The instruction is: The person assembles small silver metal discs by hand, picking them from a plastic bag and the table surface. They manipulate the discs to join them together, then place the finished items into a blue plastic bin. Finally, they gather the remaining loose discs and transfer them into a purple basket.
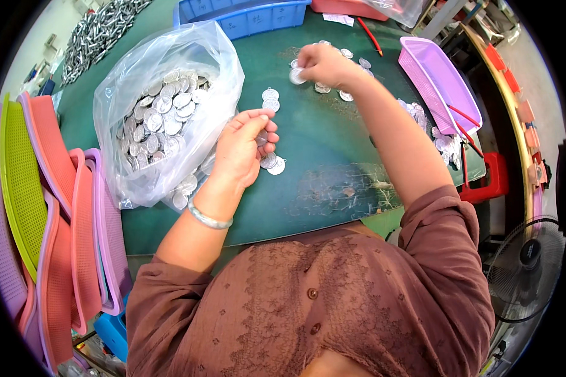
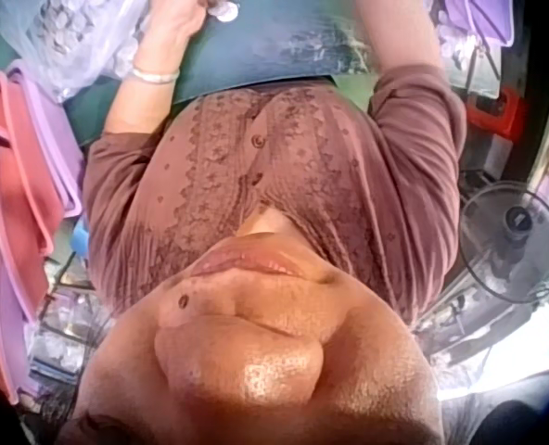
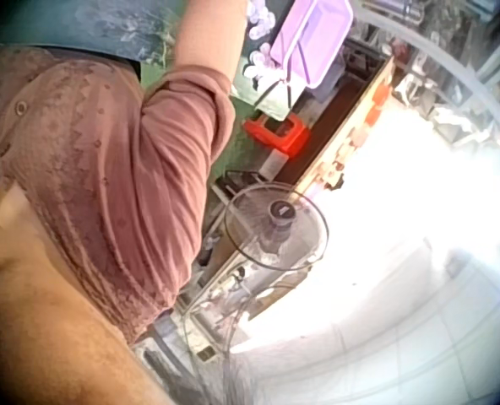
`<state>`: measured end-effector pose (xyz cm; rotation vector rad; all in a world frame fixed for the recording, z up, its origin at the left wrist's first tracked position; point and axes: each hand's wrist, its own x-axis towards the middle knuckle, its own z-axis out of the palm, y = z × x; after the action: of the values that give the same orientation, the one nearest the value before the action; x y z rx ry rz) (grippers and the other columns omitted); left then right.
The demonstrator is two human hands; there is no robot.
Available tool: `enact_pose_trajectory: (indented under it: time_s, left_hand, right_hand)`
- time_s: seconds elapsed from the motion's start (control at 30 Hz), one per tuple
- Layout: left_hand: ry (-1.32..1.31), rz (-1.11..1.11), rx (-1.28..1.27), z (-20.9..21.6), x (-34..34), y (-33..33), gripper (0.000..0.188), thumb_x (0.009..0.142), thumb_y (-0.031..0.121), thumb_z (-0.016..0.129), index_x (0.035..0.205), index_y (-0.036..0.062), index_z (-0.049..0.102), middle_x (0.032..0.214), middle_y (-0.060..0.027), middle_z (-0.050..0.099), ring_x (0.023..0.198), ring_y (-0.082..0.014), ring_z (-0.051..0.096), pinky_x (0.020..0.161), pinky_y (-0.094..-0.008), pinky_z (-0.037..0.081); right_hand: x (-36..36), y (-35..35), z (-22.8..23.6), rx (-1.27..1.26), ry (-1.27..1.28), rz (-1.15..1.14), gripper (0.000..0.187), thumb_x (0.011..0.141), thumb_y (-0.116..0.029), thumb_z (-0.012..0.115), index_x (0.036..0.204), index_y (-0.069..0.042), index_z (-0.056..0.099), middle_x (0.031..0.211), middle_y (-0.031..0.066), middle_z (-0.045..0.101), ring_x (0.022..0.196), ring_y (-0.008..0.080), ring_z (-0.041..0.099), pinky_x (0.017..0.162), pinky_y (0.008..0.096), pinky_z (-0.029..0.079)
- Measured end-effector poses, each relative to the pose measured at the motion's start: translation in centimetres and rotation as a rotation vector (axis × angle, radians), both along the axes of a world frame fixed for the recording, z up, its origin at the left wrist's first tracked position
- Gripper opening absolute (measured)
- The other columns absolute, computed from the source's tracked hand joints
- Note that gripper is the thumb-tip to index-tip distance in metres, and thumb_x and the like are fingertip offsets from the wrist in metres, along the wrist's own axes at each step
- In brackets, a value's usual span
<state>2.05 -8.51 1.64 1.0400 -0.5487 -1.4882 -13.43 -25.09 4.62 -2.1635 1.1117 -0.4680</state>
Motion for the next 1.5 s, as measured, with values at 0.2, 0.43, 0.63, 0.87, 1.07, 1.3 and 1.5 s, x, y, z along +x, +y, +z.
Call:
enact_pose_trajectory:
  time_s: [0.2, 0.43, 0.63, 0.87, 1.07, 1.3, 1.5]
  left_hand:
    - [0.021, 0.123, 0.003, 0.2, -0.3, -0.1, 0.013, 0.084, 0.01, 0.048, 0.094, 0.005, 0.052, 0.073, -0.0021, 0.054, 0.063, -0.0094, 0.051, 0.053, -0.0209, 0.039]
    - [0.034, 0.173, -0.001, -0.1, 0.0, -0.1, 0.016, 0.084, 0.01, 0.047, 0.098, 0.0054, 0.049, 0.075, -0.0013, 0.052, 0.063, -0.0096, 0.05, 0.052, -0.0214, 0.039]
    - [0.025, 0.169, 0.006, 0.0, 0.0, -0.1, 0.015, 0.084, 0.011, 0.047, 0.097, 0.0061, 0.05, 0.075, -0.0013, 0.052, 0.063, -0.0098, 0.05, 0.053, -0.0215, 0.039]
    - [0.015, 0.164, 0.007, 0.1, 0.0, -0.1, 0.014, 0.083, 0.01, 0.047, 0.097, 0.0061, 0.05, 0.074, -0.0016, 0.052, 0.063, -0.0097, 0.05, 0.053, -0.0215, 0.038]
    - [0.017, 0.167, 0.001, 0.0, 0.0, -0.1, 0.014, 0.083, 0.009, 0.047, 0.096, 0.0052, 0.05, 0.074, -0.002, 0.052, 0.063, -0.0096, 0.05, 0.053, -0.0214, 0.039]
    - [0.037, 0.192, -0.002, 0.0, 0.0, -0.2, 0.014, 0.083, 0.006, 0.049, 0.096, 0.0021, 0.052, 0.073, -0.004, 0.053, 0.061, -0.0111, 0.05, 0.05, -0.0208, 0.04]
    - [0.004, 0.153, -0.002, 0.0, 0.0, -0.2, 0.015, 0.083, 0.009, 0.048, 0.097, 0.0046, 0.049, 0.073, -0.002, 0.053, 0.063, -0.0095, 0.05, 0.053, -0.0211, 0.039]
  right_hand:
    - [-2.3, -0.6, -0.6, -0.728, 0.377, -0.17, 0.029, 0.064, -0.013, 0.064, 0.09, -0.003, 0.059, 0.086, 0.0123, 0.057, 0.083, 0.0283, 0.055, 0.072, 0.035, 0.045]
    - [2.1, 4.2, -1.1, -0.442, 0.186, 0.472, 0.028, 0.068, -0.011, 0.064, 0.095, -0.006, 0.06, 0.089, 0.0099, 0.054, 0.089, 0.0278, 0.052, 0.077, 0.036, 0.044]
    - [2.2, 3.5, -2.7, -0.518, 0.104, 0.518, 0.02, 0.069, -0.009, 0.061, 0.089, -0.006, 0.063, 0.087, 0.0085, 0.055, 0.087, 0.0269, 0.053, 0.077, 0.0354, 0.044]
    - [1.7, 2.9, -2.8, -0.574, 0.171, 0.586, 0.017, 0.071, -0.006, 0.059, 0.088, -0.001, 0.059, 0.09, 0.0088, 0.055, 0.089, 0.026, 0.051, 0.076, 0.0339, 0.043]
    - [1.5, 3.3, -2.8, -0.534, 0.009, 0.608, 0.022, 0.072, -0.007, 0.059, 0.093, -0.001, 0.057, 0.095, 0.008, 0.053, 0.092, 0.0256, 0.05, 0.078, 0.0333, 0.043]
    - [1.8, 3.0, -2.5, -0.6, 0.17, 0.673, 0.02, 0.073, -0.009, 0.058, 0.091, -0.001, 0.058, 0.094, 0.0081, 0.054, 0.09, 0.0257, 0.05, 0.077, 0.034, 0.043]
    - [1.3, 2.6, -3.1, -0.692, 0.008, 0.627, 0.012, 0.076, -0.009, 0.054, 0.084, -0.002, 0.059, 0.084, 0.0092, 0.057, 0.082, 0.0277, 0.053, 0.072, 0.0359, 0.044]
